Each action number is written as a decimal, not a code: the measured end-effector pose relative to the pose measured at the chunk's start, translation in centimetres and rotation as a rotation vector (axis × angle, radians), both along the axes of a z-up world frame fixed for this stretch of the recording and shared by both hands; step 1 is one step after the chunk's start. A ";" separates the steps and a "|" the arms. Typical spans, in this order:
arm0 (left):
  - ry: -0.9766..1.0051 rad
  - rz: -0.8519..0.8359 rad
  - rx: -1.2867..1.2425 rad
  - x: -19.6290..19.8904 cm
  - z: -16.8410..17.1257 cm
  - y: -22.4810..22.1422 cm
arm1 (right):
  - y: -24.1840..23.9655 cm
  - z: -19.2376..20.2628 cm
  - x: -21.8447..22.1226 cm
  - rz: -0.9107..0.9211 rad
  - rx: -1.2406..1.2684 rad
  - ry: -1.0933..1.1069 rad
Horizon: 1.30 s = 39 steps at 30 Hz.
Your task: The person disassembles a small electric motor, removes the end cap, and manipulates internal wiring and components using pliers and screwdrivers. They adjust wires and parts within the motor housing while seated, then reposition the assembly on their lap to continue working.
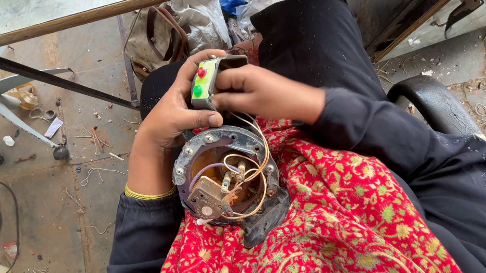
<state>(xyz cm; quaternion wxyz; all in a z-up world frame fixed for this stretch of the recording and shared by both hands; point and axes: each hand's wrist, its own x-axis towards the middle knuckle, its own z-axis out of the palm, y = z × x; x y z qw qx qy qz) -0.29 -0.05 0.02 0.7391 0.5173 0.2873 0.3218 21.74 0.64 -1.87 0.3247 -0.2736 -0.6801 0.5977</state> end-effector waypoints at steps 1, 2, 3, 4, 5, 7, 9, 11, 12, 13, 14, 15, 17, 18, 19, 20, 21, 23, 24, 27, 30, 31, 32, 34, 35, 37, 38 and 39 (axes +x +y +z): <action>-0.001 0.010 -0.015 -0.1 0.0 -0.1 | 0.3 0.0 0.1 0.120 -0.263 0.073; -0.002 0.017 -0.033 0.0 0.0 -0.1 | 0.5 -0.1 0.2 0.111 -0.239 0.063; -0.004 0.024 -0.050 0.0 0.0 -0.2 | 0.5 -0.3 0.2 0.102 -0.216 0.053; -0.001 0.018 -0.046 0.0 0.0 -0.1 | 0.5 -0.4 0.2 0.090 -0.191 0.043; 0.002 0.012 -0.041 0.1 0.1 -0.1 | 0.3 -0.6 0.2 0.018 -0.126 -0.026; -0.001 0.004 -0.025 0.2 0.2 0.1 | -0.4 -0.7 -0.1 -0.122 0.007 -0.167; -0.010 0.005 -0.007 0.2 0.2 0.0 | -1.1 -0.7 -0.4 -0.284 0.392 -0.242; 0.015 0.011 0.004 0.1 0.2 -0.2 | -1.8 -0.6 -0.6 -0.366 0.624 -0.287; 0.026 0.009 0.012 0.2 0.3 -0.1 | -1.9 -0.4 -0.6 -0.374 0.665 -0.298; 0.016 0.011 0.000 0.2 0.3 -0.1 | -1.9 -0.3 -0.6 -0.382 0.706 -0.309; 0.006 0.013 -0.013 0.3 0.3 -0.1 | -1.9 -0.2 -0.5 -0.368 0.675 -0.287; -0.004 0.014 -0.026 0.3 0.3 -0.2 | -1.7 -0.1 -0.5 -0.353 0.645 -0.265; -0.012 0.011 -0.025 0.2 0.3 -0.2 | -1.2 0.1 -0.4 -0.257 0.462 -0.203; -0.017 0.012 -0.025 0.2 0.3 -0.2 | -0.9 0.1 -0.2 -0.176 0.307 -0.164; -0.008 0.013 -0.027 0.1 0.3 -0.2 | -0.6 0.1 -0.1 -0.094 0.152 -0.126; 0.001 0.014 -0.031 0.1 0.3 -0.2 | -0.4 0.0 0.1 -0.045 0.086 -0.095; 0.010 0.014 -0.034 0.0 0.2 -0.2 | -0.2 -0.1 0.3 0.003 0.021 -0.064; 0.037 0.016 -0.006 0.1 0.1 -0.2 | -0.1 -0.5 0.4 0.006 -0.046 -0.057; 0.052 0.016 0.008 0.2 0.1 -0.2 | -0.2 -0.7 0.4 -0.036 -0.047 -0.081; -0.013 0.012 -0.039 0.2 0.3 -0.3 | -0.7 -0.9 0.1 -0.165 0.072 -0.115; -0.001 0.000 -0.026 0.3 0.4 -0.3 | -1.6 -0.7 -0.1 -0.303 0.414 -0.183; 0.001 0.014 -0.035 0.3 0.4 -0.3 | -1.9 -0.5 -0.2 -0.350 0.555 -0.213; 0.003 0.024 -0.042 0.4 0.4 -0.3 | -2.1 -0.3 -0.3 -0.372 0.603 -0.247; 0.008 0.037 -0.040 0.5 0.5 -0.3 | -2.2 0.2 -0.4 -0.416 0.699 -0.314; 0.011 0.040 -0.031 0.5 0.6 -0.3 | -2.1 0.4 -0.5 -0.385 0.637 -0.321; 0.006 0.033 -0.022 0.4 0.6 -0.4 | -1.5 0.9 -0.5 -0.319 0.513 -0.333; 0.000 0.023 -0.021 0.4 0.6 -0.5 | -1.1 1.1 -0.4 -0.178 0.230 -0.182; -0.007 0.014 -0.019 0.3 0.6 -0.5 | -0.6 1.2 -0.2 -0.037 -0.054 -0.032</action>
